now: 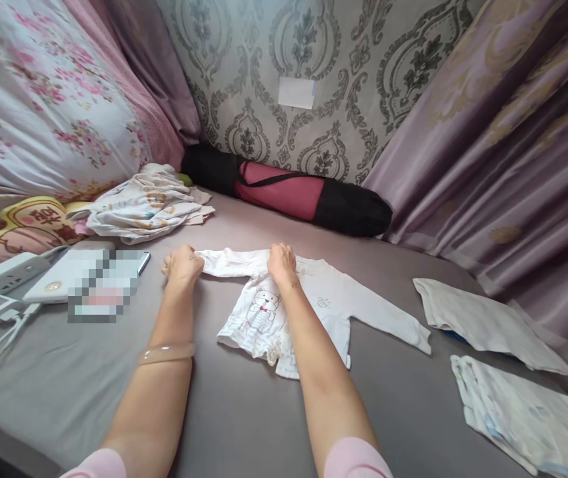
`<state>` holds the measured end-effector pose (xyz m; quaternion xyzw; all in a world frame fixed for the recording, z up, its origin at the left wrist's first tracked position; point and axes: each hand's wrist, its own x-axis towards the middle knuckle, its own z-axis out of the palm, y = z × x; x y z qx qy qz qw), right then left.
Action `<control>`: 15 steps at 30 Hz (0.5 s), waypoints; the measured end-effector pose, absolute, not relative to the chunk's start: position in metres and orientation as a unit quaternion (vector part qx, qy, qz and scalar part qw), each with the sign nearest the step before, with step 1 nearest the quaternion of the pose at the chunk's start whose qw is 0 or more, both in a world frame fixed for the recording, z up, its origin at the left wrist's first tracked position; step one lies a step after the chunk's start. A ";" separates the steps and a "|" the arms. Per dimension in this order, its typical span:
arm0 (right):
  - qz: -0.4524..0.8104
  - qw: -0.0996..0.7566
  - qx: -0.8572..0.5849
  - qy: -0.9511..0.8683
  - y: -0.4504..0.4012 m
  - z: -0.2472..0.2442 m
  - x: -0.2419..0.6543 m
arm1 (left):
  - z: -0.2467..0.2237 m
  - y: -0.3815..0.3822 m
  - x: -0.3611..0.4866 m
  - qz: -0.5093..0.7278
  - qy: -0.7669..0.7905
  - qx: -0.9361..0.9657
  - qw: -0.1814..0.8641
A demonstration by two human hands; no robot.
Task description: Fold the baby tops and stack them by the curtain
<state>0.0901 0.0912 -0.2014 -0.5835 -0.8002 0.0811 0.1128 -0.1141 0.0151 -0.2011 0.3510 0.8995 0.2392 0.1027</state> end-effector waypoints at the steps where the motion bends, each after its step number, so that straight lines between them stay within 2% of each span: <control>1: 0.080 0.113 -0.578 -0.804 0.094 -0.201 0.088 | -0.202 0.016 -0.114 0.244 0.902 0.340 0.102; 10: 0.119 0.063 -0.587 -0.798 0.110 -0.210 0.073 | -0.209 0.023 -0.131 0.233 0.899 0.328 0.173; 12: 0.125 0.076 -0.597 -0.789 0.111 -0.215 0.072 | -0.208 0.023 -0.134 0.264 0.891 0.338 0.150; 15: 0.123 0.141 -0.612 -0.768 0.109 -0.222 0.072 | -0.205 0.026 -0.134 0.330 0.875 0.341 0.098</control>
